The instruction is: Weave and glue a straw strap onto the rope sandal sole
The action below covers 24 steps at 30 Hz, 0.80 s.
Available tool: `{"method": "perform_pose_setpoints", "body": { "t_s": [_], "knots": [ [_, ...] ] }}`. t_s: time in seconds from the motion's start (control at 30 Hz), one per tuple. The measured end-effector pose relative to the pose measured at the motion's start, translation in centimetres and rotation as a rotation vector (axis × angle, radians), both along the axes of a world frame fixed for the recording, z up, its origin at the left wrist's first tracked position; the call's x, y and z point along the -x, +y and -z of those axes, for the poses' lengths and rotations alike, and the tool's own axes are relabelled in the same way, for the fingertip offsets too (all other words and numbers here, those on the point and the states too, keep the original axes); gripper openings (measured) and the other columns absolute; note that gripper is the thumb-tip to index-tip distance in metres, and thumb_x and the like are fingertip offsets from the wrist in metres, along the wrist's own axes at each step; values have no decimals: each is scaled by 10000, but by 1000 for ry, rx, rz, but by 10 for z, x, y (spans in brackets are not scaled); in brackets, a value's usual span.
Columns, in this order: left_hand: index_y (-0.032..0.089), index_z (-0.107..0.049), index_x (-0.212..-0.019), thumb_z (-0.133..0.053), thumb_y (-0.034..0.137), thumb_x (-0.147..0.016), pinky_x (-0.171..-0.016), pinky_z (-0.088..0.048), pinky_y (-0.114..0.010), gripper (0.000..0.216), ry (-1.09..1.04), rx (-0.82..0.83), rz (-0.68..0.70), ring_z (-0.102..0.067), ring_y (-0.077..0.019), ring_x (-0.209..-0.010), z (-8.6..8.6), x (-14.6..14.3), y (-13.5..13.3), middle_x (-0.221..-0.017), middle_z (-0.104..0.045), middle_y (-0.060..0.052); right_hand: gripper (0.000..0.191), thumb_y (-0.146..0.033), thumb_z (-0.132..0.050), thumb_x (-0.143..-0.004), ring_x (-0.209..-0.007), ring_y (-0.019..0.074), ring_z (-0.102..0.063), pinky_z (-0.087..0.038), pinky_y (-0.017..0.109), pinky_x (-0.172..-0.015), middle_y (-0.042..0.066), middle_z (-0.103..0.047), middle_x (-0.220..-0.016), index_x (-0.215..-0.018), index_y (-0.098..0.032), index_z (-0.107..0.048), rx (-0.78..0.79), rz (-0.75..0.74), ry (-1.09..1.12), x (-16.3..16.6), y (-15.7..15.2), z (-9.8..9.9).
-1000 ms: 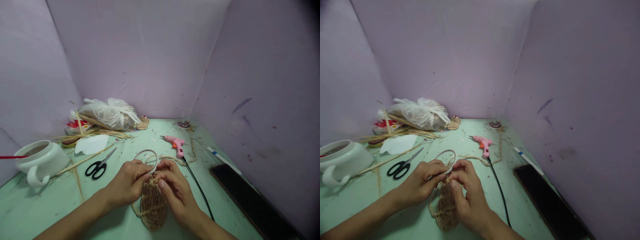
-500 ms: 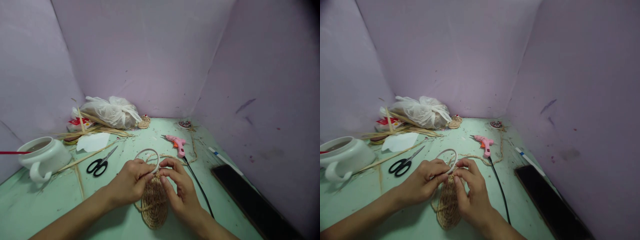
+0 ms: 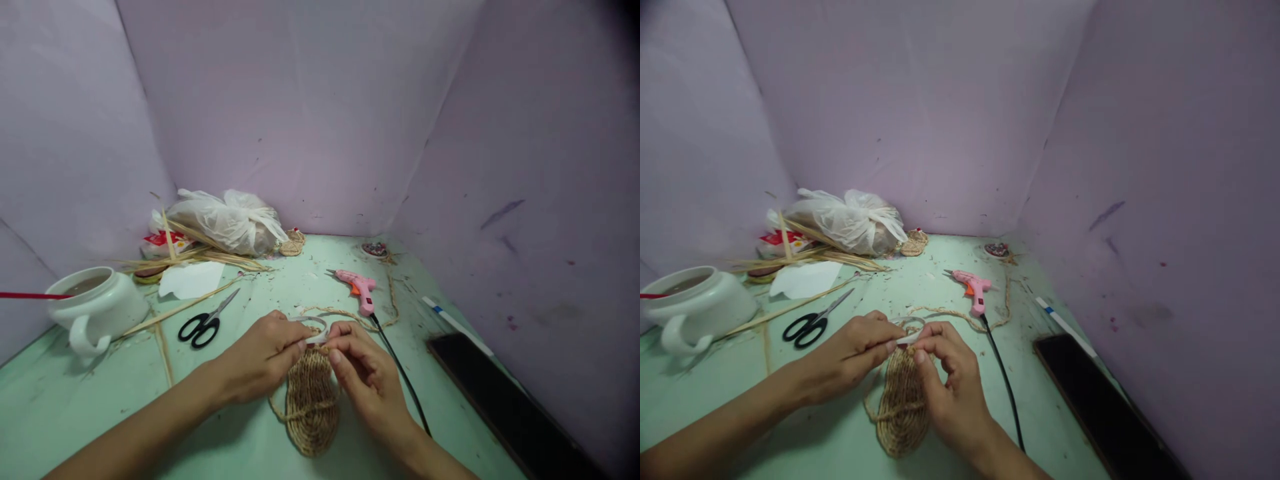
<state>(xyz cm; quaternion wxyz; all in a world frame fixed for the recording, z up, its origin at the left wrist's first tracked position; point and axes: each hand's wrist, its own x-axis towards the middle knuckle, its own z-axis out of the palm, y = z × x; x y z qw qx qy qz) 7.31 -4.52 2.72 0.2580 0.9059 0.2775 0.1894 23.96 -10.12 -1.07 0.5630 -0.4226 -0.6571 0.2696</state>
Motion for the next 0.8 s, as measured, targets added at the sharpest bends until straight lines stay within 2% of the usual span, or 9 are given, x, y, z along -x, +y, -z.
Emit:
{"method": "perform_pose_setpoints", "body": {
  "t_s": [0.27,0.4,0.47,0.53,0.6,0.63,0.67,0.73,0.8],
  "knots": [
    [171,-498,-701,-324,181,-867,-689,-345,-245,241,65,-62,20,-463,-128,-646,-1,3,4,-638,-531,14,188,-294,-524,-826,-766,160,-507,-424,265,-689,37,-511,-808,-687,-183,-584,199,-134,221,0,1,1],
    [170,-471,-679,-336,223,-854,-647,-337,-259,227,122,-60,-67,-452,-146,-658,2,4,3,-646,-510,0,192,-323,-513,-834,-785,165,-498,-420,277,-703,38,-496,-836,-713,-190,-577,217,-188,282,1,0,7],
    [168,-473,-679,-337,241,-850,-619,-332,-253,231,81,33,-103,-446,-139,-644,2,1,-1,-645,-500,5,198,-335,-506,-838,-783,167,-495,-425,283,-699,39,-485,-849,-721,-192,-578,224,-220,305,1,-2,7],
    [167,-481,-679,-342,251,-844,-590,-331,-236,231,-17,193,-97,-435,-121,-615,2,-1,-1,-631,-481,22,195,-328,-504,-841,-770,164,-493,-428,282,-691,37,-474,-843,-721,-194,-580,221,-250,313,1,-6,5],
    [167,-474,-659,-353,279,-835,-556,-325,-224,241,-126,319,-128,-411,-111,-584,1,3,6,-601,-446,35,180,-313,-507,-842,-779,167,-500,-434,291,-711,34,-472,-833,-727,-199,-586,196,-285,313,0,-9,1],
    [167,-462,-641,-363,299,-827,-545,-319,-224,249,-168,331,-176,-396,-111,-574,0,8,12,-587,-427,37,172,-306,-509,-842,-795,173,-505,-437,304,-737,35,-474,-831,-734,-202,-592,182,-304,314,-1,-10,0],
    [169,-457,-637,-360,318,-824,-534,-310,-226,258,-195,308,-255,-383,-113,-562,0,15,20,-574,-412,38,165,-302,-513,-841,-813,180,-510,-438,321,-764,37,-477,-831,-739,-204,-599,168,-317,324,-2,-10,-1],
    [170,-472,-652,-373,315,-805,-559,-310,-236,233,-174,159,-430,-399,-128,-596,2,31,40,-593,-434,27,158,-297,-529,-832,-842,190,-516,-432,349,-807,42,-485,-841,-743,-201,-618,176,-317,362,-4,-7,0],
    [166,-515,-666,-382,315,-794,-585,-307,-252,237,-20,24,-491,-411,-141,-601,7,47,59,-598,-471,14,164,-304,-561,-809,-829,184,-519,-430,344,-801,40,-490,-839,-711,-189,-627,261,-284,429,-4,-1,5]
  ]
}}
